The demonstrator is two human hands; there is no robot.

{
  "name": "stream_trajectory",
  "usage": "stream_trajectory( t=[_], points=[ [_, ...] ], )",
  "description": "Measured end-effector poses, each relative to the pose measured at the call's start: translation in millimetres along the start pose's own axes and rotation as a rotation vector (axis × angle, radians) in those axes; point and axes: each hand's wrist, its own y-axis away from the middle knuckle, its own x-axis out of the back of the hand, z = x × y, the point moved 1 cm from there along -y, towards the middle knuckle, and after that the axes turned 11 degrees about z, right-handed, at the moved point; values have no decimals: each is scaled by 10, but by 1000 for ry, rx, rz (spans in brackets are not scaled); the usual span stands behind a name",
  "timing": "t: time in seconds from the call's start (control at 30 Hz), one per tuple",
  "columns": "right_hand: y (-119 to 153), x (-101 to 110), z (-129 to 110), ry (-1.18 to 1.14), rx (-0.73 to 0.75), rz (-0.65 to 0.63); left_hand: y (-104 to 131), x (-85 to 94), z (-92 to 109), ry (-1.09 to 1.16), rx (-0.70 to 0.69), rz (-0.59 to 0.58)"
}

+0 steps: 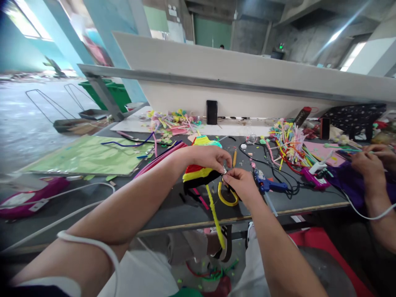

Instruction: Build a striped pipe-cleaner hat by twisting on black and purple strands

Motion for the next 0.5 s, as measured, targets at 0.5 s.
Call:
stream_trajectory(
  t=[0.5],
  points=[
    [-145,198,-22,-283,81,293,365,-381,-401,1014,111,778]
  ],
)
